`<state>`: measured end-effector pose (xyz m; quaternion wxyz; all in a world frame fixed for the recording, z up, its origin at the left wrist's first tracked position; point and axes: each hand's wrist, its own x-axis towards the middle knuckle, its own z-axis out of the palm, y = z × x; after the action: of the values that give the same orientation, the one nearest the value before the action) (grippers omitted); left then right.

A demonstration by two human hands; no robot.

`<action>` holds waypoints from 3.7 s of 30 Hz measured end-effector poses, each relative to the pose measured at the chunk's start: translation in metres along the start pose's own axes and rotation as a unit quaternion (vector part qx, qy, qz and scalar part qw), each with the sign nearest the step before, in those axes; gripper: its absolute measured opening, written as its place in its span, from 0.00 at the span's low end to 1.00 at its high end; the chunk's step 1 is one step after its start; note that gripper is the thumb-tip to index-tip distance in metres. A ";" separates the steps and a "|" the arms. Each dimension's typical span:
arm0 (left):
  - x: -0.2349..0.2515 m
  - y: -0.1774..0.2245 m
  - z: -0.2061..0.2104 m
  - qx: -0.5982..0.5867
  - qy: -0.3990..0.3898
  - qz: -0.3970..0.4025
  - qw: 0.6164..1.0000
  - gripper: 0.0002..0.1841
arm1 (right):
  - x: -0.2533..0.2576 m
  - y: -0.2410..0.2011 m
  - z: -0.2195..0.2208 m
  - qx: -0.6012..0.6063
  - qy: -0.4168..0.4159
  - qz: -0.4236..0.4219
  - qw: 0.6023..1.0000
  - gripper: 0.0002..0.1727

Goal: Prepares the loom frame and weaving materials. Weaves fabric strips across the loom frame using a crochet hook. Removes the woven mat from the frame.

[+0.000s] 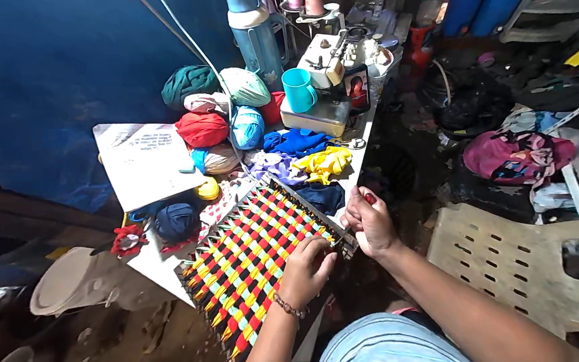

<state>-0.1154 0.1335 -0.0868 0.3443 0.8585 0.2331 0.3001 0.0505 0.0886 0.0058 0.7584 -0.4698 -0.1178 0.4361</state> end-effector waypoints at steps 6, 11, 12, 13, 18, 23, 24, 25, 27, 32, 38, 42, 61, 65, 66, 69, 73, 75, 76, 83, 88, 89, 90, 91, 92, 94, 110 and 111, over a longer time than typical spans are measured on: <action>0.002 -0.002 0.002 0.001 0.008 0.009 1.000 0.08 | -0.023 0.004 0.000 -0.028 -0.082 -0.053 0.995 0.25; 0.001 -0.002 -0.001 -0.004 -0.020 0.013 1.000 0.08 | -0.041 0.020 -0.016 -0.053 -0.190 -0.150 0.969 0.19; 0.001 0.003 -0.004 -0.007 -0.037 -0.011 0.999 0.09 | -0.040 0.021 -0.019 -0.034 -0.193 -0.145 0.970 0.19; -0.001 0.011 -0.009 -0.006 -0.054 -0.046 0.997 0.11 | -0.039 0.020 -0.020 -0.015 -0.188 -0.131 0.973 0.19; -0.040 0.042 -0.022 0.127 -0.043 -0.107 0.985 0.21 | -0.026 0.009 -0.029 -0.029 -0.099 -0.042 0.994 0.24; -0.065 0.030 -0.001 0.178 0.018 -0.057 0.982 0.07 | -0.024 -0.003 -0.018 0.018 0.056 0.133 0.989 0.30; -0.062 0.028 0.003 0.178 0.028 -0.049 0.982 0.07 | -0.022 -0.003 -0.020 0.041 0.069 0.138 0.987 0.31; -0.057 0.027 0.007 0.179 0.037 -0.046 0.982 0.07 | -0.019 -0.002 -0.022 0.064 0.075 0.133 0.986 0.33; -0.046 0.027 0.012 0.173 0.047 -0.050 0.983 0.07 | -0.015 0.004 -0.028 0.104 0.063 0.105 0.987 0.34; -0.027 0.026 0.026 0.166 0.075 -0.058 0.982 0.06 | -0.001 0.020 -0.045 0.137 0.024 0.061 0.988 0.34; -0.020 0.027 0.031 0.153 0.076 -0.073 0.983 0.06 | 0.010 0.031 -0.061 0.152 -0.056 0.028 0.986 0.32; -0.021 0.026 0.033 0.151 0.082 -0.076 0.982 0.06 | 0.020 0.033 -0.065 0.175 -0.092 0.029 0.980 0.33; -0.023 0.022 0.031 0.169 0.081 -0.063 0.980 0.07 | 0.044 0.065 -0.079 0.360 -0.076 0.030 0.929 0.40; -0.022 0.022 0.030 0.167 0.075 -0.063 0.981 0.07 | 0.047 0.054 -0.074 0.350 -0.117 -0.010 0.929 0.38; -0.023 0.022 0.029 0.165 0.075 -0.063 0.981 0.07 | 0.048 0.050 -0.073 0.344 -0.126 -0.016 0.930 0.38; -0.021 0.023 0.030 0.163 0.074 -0.067 0.982 0.06 | 0.049 0.048 -0.075 0.342 -0.138 -0.016 0.929 0.38; -0.020 0.025 0.031 0.160 0.069 -0.084 0.981 0.06 | 0.043 0.057 -0.080 0.364 -0.114 -0.004 0.924 0.37; -0.019 0.027 0.032 0.159 0.070 -0.089 0.981 0.06 | 0.043 0.061 -0.082 0.375 -0.105 0.001 0.921 0.37; -0.018 0.027 0.032 0.157 0.070 -0.092 0.981 0.06 | 0.043 0.061 -0.083 0.374 -0.104 0.003 0.921 0.37; -0.012 0.030 0.042 0.154 0.087 -0.111 0.978 0.06 | 0.035 0.046 -0.108 0.102 -0.116 0.016 0.988 0.29; -0.014 0.030 0.042 0.145 0.083 -0.114 0.979 0.06 | 0.026 -0.012 -0.122 -0.303 -0.200 0.043 0.931 0.12; -0.013 0.030 0.043 0.144 0.084 -0.114 0.979 0.06 | 0.029 -0.025 -0.121 -0.341 -0.231 0.073 0.908 0.09; -0.014 0.030 0.043 0.143 0.085 -0.116 0.979 0.06 | 0.033 -0.036 -0.119 -0.369 -0.269 0.117 0.882 0.08; -0.014 0.030 0.043 0.141 0.084 -0.117 0.979 0.06 | 0.038 -0.045 -0.115 -0.390 -0.301 0.172 0.853 0.08; -0.014 0.030 0.043 0.142 0.085 -0.117 0.979 0.06 | 0.043 -0.051 -0.108 -0.412 -0.321 0.224 0.823 0.09; -0.014 0.030 0.043 0.144 0.089 -0.114 0.979 0.06 | 0.051 -0.053 -0.094 -0.466 -0.341 0.293 0.762 0.11; -0.013 0.032 0.043 0.141 0.093 -0.127 0.977 0.07 | 0.044 -0.024 -0.125 -0.460 -0.343 0.094 0.813 0.15; -0.013 0.032 0.044 0.140 0.093 -0.128 0.977 0.07 | 0.045 -0.022 -0.125 -0.459 -0.343 0.092 0.815 0.15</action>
<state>-0.0893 0.0847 -0.0937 0.2327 0.8296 0.4117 0.2968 0.1634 0.0433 -0.0530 0.3220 -0.5921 -0.5123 0.5323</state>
